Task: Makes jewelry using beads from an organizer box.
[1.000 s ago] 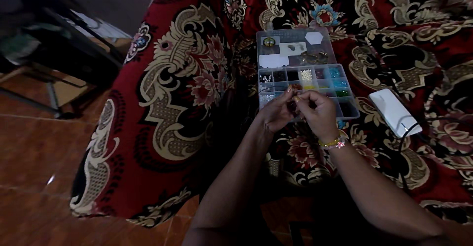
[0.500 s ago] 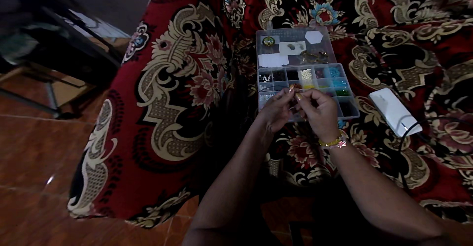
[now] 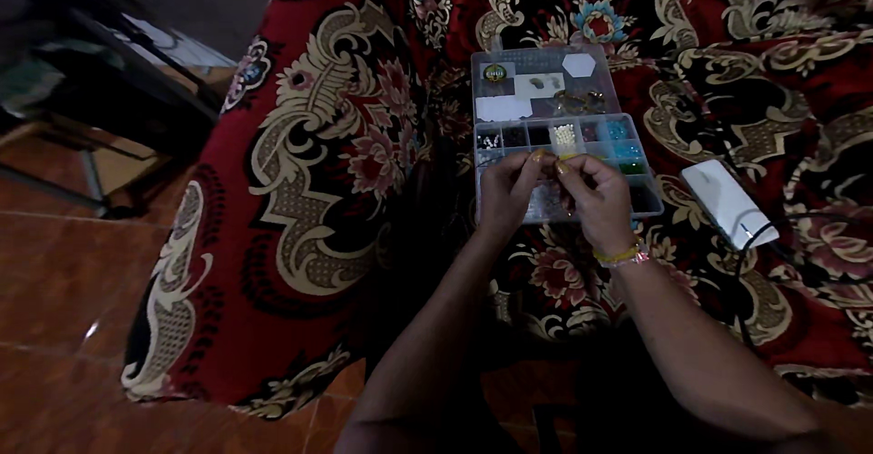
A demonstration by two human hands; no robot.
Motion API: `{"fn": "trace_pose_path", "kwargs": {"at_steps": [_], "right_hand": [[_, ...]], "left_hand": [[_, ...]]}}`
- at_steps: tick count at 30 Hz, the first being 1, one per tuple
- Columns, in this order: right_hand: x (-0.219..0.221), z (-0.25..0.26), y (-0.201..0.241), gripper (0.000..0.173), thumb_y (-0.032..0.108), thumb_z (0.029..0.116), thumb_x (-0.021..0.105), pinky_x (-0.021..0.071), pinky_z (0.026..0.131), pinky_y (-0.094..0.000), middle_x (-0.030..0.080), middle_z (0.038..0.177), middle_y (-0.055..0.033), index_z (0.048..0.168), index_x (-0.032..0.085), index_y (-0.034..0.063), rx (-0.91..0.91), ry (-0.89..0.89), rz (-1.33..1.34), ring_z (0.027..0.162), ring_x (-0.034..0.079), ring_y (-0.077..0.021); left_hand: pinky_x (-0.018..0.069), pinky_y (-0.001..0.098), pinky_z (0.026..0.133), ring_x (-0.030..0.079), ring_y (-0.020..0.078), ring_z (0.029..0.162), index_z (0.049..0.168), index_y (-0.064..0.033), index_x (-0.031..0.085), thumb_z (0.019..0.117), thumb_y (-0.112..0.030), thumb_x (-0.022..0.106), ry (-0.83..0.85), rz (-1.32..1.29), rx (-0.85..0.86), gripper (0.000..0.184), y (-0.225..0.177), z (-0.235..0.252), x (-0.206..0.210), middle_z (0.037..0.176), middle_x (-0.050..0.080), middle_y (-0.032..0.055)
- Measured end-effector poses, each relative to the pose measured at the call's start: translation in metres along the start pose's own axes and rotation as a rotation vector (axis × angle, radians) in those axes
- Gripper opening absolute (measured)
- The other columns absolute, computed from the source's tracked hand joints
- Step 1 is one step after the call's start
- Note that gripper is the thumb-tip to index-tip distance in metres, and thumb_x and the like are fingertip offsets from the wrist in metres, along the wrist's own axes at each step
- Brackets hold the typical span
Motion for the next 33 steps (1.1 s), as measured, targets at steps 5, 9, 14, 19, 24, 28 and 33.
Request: {"fn": "trace_pose_path", "kwargs": {"at_steps": [5,9,14,19,24,28,33], "right_hand": [[0.001,-0.001,0.000,0.008,0.010,0.0982,0.062,0.0488,0.050,-0.0158,0.062,0.071,0.0048,0.097,0.069,0.0059,-0.052,0.029,-0.035,0.053,0.054,0.0001],[0.001,-0.001,-0.001,0.008,0.011,0.0976,0.062,0.0482,0.050,-0.0151,0.061,0.070,0.0061,0.094,0.069,0.0071,-0.086,0.034,-0.082,0.054,0.054,0.0013],[-0.001,-0.001,0.001,0.012,0.011,0.0997,0.062,0.0507,0.051,-0.0152,0.065,0.074,0.0033,0.101,0.071,0.0038,-0.095,0.073,-0.104,0.055,0.057,0.0006],[-0.002,-0.002,0.008,0.031,0.017,0.1099,0.044,0.0548,0.055,-0.0170,0.073,0.093,0.0009,0.121,0.068,0.0019,-0.053,0.106,-0.076,0.058,0.061,0.0004],[0.000,-0.001,0.005,0.019,0.013,0.1036,0.057,0.0544,0.053,-0.0168,0.070,0.085,0.0008,0.111,0.070,0.0007,-0.097,0.111,-0.096,0.058,0.061,0.0002],[0.000,0.000,0.003,0.013,0.011,0.0991,0.063,0.0524,0.055,-0.0143,0.069,0.077,0.0042,0.101,0.072,0.0014,-0.163,0.075,-0.122,0.058,0.059,0.0032],[-0.002,0.003,0.001,0.014,0.012,0.1001,0.062,0.0567,0.060,-0.0173,0.075,0.088,0.0005,0.103,0.073,0.0024,-0.167,0.040,-0.092,0.071,0.068,-0.0007]], "left_hand": [[0.0576,0.0274,0.072,0.067,0.0084,0.081,0.106,-0.0048,0.072,0.1057,-0.018,0.052,0.069,-0.244,-0.249,0.024,0.003,0.008,-0.003,0.095,0.071,0.0016],[0.0569,0.0258,0.070,0.066,0.0078,0.079,0.103,-0.0049,0.072,0.1004,-0.012,0.061,0.089,-0.269,-0.251,0.013,0.002,0.009,-0.004,0.092,0.070,0.0014],[0.0564,0.0257,0.073,0.065,0.0072,0.082,0.104,-0.0067,0.071,0.1008,-0.011,0.060,0.066,-0.222,-0.223,0.012,-0.001,0.006,-0.006,0.095,0.070,0.0001],[0.0545,0.0242,0.079,0.065,0.0070,0.095,0.105,-0.0062,0.071,0.1012,-0.010,0.058,0.010,-0.232,-0.200,0.014,0.002,0.008,-0.007,0.112,0.070,0.0024],[0.0553,0.0248,0.081,0.066,0.0069,0.092,0.102,-0.0038,0.070,0.1001,-0.007,0.058,-0.003,-0.309,-0.182,0.013,0.005,0.011,-0.005,0.104,0.071,0.0019],[0.0544,0.0237,0.081,0.066,0.0050,0.093,0.104,-0.0023,0.071,0.0996,-0.008,0.060,0.003,-0.065,-0.101,0.013,-0.001,0.016,-0.016,0.103,0.071,0.0019],[0.0559,0.0411,0.085,0.069,0.0225,0.093,0.103,-0.0052,0.076,0.0938,-0.012,0.071,0.168,0.598,0.027,0.012,-0.005,0.018,-0.036,0.102,0.072,0.0116]]}}
Point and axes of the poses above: each hand's wrist, its own z-axis towards the middle knuckle, its own x-axis out of the palm, y = z × x, the point moved 1 cm from there along z, towards the middle knuckle
